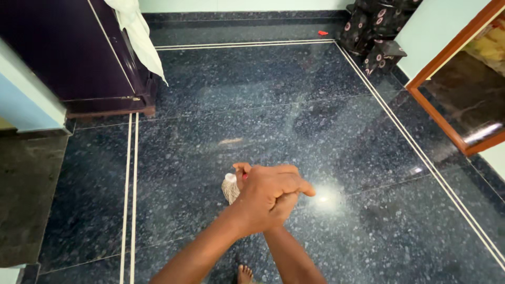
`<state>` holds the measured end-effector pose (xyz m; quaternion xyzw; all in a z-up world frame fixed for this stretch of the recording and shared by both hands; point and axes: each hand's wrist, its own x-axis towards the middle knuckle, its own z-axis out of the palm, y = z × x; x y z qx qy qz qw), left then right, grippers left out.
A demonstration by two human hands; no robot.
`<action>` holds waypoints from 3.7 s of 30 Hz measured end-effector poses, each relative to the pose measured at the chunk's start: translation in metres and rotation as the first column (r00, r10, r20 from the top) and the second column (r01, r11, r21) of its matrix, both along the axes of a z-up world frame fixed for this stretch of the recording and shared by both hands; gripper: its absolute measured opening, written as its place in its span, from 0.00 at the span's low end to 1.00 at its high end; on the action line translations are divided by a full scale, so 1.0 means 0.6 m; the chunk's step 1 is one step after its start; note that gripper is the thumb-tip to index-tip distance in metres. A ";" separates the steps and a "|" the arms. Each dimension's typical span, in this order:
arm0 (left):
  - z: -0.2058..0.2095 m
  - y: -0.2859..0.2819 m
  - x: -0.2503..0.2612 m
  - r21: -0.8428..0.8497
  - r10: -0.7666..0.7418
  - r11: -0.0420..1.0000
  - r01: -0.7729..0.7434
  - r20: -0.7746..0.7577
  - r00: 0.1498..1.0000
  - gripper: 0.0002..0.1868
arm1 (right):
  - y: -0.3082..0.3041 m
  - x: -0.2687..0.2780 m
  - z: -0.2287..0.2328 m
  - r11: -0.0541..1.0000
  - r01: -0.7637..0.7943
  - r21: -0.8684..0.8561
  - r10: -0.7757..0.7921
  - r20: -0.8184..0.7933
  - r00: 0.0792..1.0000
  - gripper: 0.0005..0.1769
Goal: The person mops the dark, polished floor of a room by hand, moving the mop head back and forth around furniture and along the edges of a shelf unit.
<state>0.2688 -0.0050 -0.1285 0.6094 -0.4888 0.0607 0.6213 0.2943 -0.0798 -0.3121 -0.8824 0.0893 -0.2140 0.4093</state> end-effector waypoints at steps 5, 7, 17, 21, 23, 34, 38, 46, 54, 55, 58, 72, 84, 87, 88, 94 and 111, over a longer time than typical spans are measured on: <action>-0.032 -0.054 0.059 0.074 0.024 0.997 -0.021 -0.031 0.999 0.16 | -0.065 0.082 -0.004 0.975 -0.114 -0.188 0.046 -0.332 0.942 0.14; -0.041 -0.070 0.080 0.054 0.033 0.998 -0.033 -0.013 0.999 0.17 | -0.073 0.099 0.011 0.963 -0.138 -0.231 -0.002 -0.518 0.855 0.17; -0.089 -0.109 0.202 0.040 0.099 0.994 -0.100 0.028 0.995 0.14 | -0.129 0.351 -0.311 0.873 -0.177 0.454 0.144 0.105 0.984 0.10; -0.115 -0.116 0.272 0.008 0.113 0.993 -0.114 0.063 0.992 0.14 | -0.154 0.447 -0.405 0.898 -0.266 0.350 0.182 0.256 0.949 0.11; -0.126 -0.121 0.323 0.015 0.102 0.995 -0.103 0.083 0.991 0.14 | -0.157 0.492 -0.413 0.908 -0.304 0.289 0.216 0.299 0.930 0.10; -0.121 -0.070 0.592 -0.009 0.045 0.999 -0.045 0.048 0.998 0.16 | -0.131 0.720 -0.396 0.907 -0.202 0.369 0.131 0.209 0.969 0.11; -0.136 -0.051 0.648 0.009 -0.002 1.000 0.002 0.078 0.997 0.12 | -0.128 0.797 -0.446 0.910 -0.213 0.356 0.134 0.236 0.963 0.11; -0.190 -0.057 0.772 -0.015 0.001 1.000 0.000 0.073 0.997 0.11 | -0.151 0.952 -0.510 0.942 -0.195 0.274 0.128 0.247 0.961 0.08; -0.231 -0.112 0.941 0.037 0.026 0.999 -0.031 0.132 0.991 0.11 | -0.196 1.137 -0.536 0.948 -0.156 0.278 0.127 0.120 0.985 0.09; -0.237 -0.122 0.964 0.035 0.023 0.999 -0.028 0.136 0.990 0.11 | -0.205 1.158 -0.543 0.958 -0.160 0.240 0.128 0.144 0.981 0.10; -0.257 -0.158 1.025 0.044 0.017 0.999 -0.025 0.163 0.987 0.11 | -0.235 1.212 -0.558 0.928 -0.124 0.352 0.119 0.035 0.992 0.09; -0.245 -0.244 1.326 0.048 0.064 0.996 -0.070 0.119 0.991 0.11 | -0.316 1.525 -0.583 0.869 -0.273 0.413 0.260 0.089 0.962 0.09; -0.144 -0.242 1.769 -0.073 0.137 0.988 -0.133 0.055 0.989 0.14 | -0.313 1.865 -0.400 0.951 -0.253 0.179 0.233 0.126 0.964 0.09; -0.118 -0.230 1.874 -0.110 0.118 0.988 -0.112 0.050 0.992 0.13 | -0.298 1.964 -0.389 0.956 -0.241 0.167 0.226 0.102 0.969 0.09; -0.113 -0.226 1.905 -0.133 0.086 0.988 -0.080 0.041 0.995 0.13 | -0.294 1.990 -0.390 0.958 -0.234 0.167 0.221 0.094 0.971 0.09; -0.120 -0.196 2.040 -0.073 0.092 0.993 -0.093 -0.011 0.996 0.12 | -0.275 2.119 -0.415 0.967 -0.204 0.151 0.198 0.054 0.979 0.09; -0.203 -0.174 2.229 -0.090 0.212 0.974 -0.206 0.060 0.976 0.11 | -0.267 2.348 -0.449 0.986 -0.158 0.052 0.160 -0.033 0.987 0.10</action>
